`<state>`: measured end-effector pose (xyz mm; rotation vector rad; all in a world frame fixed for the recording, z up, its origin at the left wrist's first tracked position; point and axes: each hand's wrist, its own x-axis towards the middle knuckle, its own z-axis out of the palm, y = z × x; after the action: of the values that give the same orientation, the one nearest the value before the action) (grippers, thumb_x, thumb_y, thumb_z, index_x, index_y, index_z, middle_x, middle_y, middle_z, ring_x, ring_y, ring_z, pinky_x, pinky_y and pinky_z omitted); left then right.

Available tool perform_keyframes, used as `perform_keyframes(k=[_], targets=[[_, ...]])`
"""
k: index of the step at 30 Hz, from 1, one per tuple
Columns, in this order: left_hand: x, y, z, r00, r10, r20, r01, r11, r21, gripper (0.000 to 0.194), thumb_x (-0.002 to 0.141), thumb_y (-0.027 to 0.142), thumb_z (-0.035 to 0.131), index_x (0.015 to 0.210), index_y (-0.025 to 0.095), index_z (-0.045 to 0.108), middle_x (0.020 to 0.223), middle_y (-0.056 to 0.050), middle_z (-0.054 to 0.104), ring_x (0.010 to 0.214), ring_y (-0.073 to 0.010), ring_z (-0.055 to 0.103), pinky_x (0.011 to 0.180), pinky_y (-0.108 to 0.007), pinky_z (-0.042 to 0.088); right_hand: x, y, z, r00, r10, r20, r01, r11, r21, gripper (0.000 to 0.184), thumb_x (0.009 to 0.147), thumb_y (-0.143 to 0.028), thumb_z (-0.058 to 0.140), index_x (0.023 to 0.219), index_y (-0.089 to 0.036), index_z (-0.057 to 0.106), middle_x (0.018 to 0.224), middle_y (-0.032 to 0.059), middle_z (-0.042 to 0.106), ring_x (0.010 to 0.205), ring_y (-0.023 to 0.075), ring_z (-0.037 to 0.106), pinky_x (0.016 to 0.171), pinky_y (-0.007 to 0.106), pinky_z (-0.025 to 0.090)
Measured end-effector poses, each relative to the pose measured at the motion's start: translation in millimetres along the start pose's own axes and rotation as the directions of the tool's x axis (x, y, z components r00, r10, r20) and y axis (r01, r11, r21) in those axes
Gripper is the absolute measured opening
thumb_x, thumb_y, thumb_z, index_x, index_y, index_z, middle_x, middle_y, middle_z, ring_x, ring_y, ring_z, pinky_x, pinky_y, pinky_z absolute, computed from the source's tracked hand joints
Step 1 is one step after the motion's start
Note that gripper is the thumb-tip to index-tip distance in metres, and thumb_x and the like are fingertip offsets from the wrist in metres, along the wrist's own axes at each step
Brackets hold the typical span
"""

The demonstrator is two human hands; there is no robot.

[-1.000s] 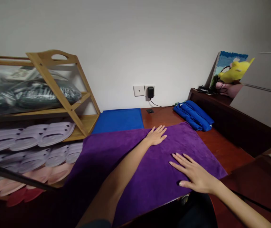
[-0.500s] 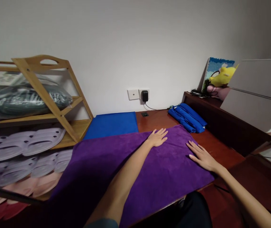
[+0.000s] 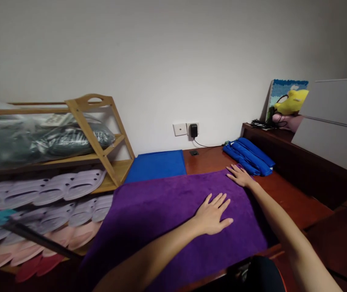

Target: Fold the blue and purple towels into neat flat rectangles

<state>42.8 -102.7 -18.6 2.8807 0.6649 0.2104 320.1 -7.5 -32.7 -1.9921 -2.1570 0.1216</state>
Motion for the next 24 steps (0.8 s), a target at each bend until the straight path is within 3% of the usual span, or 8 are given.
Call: perform_keyframes(k=[5,8,11,14,16,18,20,24], targets=[[7.9,1.1,-2.3,1.0,-0.015,0.019,0.016,0.999,-0.041,0.071,0.09,0.063,0.022,0.147,0.022,0.016,0.154,-0.009,0.015,0.142,-0.0242,0.011,0.113,-0.052,0.01,-0.5,5.4,-1.5,0.998,0.061,-0.018,-0.062,0.998,-0.018,0.07,0.089,-0.065,0.023,0.145,-0.023,0.031,0.152,0.0092,0.021,0.141,0.0211,0.013,0.114,0.043,0.012],[-8.8,4.7,-23.5,0.999,-0.034,-0.029,0.033,0.999,-0.025,0.066,0.093,0.059,0.022,0.148,0.023,0.015,0.154,-0.007,0.016,0.142,-0.0222,0.012,0.114,-0.048,0.012,-5.3,0.0,-15.3,0.995,0.09,-0.052,-0.092,0.996,-0.023,0.069,0.091,-0.061,0.021,0.146,-0.02,0.027,0.153,0.0112,0.018,0.142,0.022,0.011,0.114,0.045,0.01],[-64.7,-6.4,-56.8,0.995,-0.055,-0.084,0.061,0.996,0.068,0.062,0.094,0.055,0.027,0.148,0.026,0.015,0.154,-0.003,0.017,0.142,-0.0206,0.014,0.114,-0.043,0.013,-40.2,-19.3,-33.9,0.998,0.027,-0.065,-0.028,1.0,-0.008,0.067,0.093,-0.058,0.017,0.148,-0.021,0.021,0.154,0.0097,0.013,0.142,0.0212,0.007,0.114,0.046,0.01],[-147.9,-39.0,-76.7,0.971,-0.215,-0.099,0.231,0.955,0.186,0.057,0.095,0.046,0.031,0.148,0.029,0.015,0.153,-0.001,0.021,0.14,-0.0207,0.02,0.113,-0.042,0.019,-110.3,-54.5,-43.8,0.982,-0.188,-0.008,0.188,0.982,-0.017,0.061,0.092,-0.057,0.027,0.147,-0.031,0.019,0.154,0.0025,0.011,0.142,0.0214,0.008,0.114,0.046,0.013],[-201.8,-64.7,-73.8,0.91,-0.377,-0.172,0.41,0.878,0.245,0.057,0.095,0.044,0.032,0.147,0.027,0.019,0.152,-0.005,0.024,0.139,-0.0239,0.025,0.11,-0.045,0.025,-159.5,-80.0,-41.3,0.952,-0.304,0.043,0.305,0.952,-0.025,0.06,0.093,-0.052,0.032,0.147,-0.035,0.014,0.154,-0.0011,0.01,0.142,0.0208,0.009,0.115,0.045,0.013],[-243.5,-84.8,-60.8,0.813,-0.528,-0.245,0.58,0.772,0.262,0.055,0.095,0.043,0.03,0.147,0.025,0.022,0.153,-0.007,0.022,0.139,-0.0255,0.024,0.108,-0.048,0.027,-195.7,-99.2,-33.2,0.936,-0.347,0.062,0.35,0.936,-0.027,0.063,0.092,-0.051,0.037,0.147,-0.035,0.013,0.154,-0.0005,0.011,0.141,0.0218,0.012,0.114,0.046,0.015],[-269.3,-95.2,-46.0,0.75,-0.613,-0.248,0.661,0.706,0.255,0.055,0.095,0.043,0.029,0.145,0.022,0.026,0.152,-0.009,0.024,0.139,-0.0255,0.022,0.108,-0.048,0.028,-215.1,-107.8,-23.7,0.937,-0.347,0.047,0.348,0.937,-0.024,0.064,0.091,-0.05,0.041,0.147,-0.034,0.015,0.154,0.0012,0.015,0.141,0.0234,0.016,0.113,0.047,0.017],[-277.8,-92.8,-41.9,0.721,-0.669,-0.179,0.692,0.68,0.243,0.054,0.093,0.045,0.033,0.143,0.024,0.032,0.151,-0.008,0.027,0.139,-0.0282,0.021,0.106,-0.053,0.028,-234.9,-107.5,-14.2,0.941,-0.326,-0.093,0.335,0.937,0.097,0.064,0.087,-0.048,0.049,0.145,-0.029,0.029,0.151,0.006,0.024,0.138,0.0276,0.024,0.111,0.049,0.02]])
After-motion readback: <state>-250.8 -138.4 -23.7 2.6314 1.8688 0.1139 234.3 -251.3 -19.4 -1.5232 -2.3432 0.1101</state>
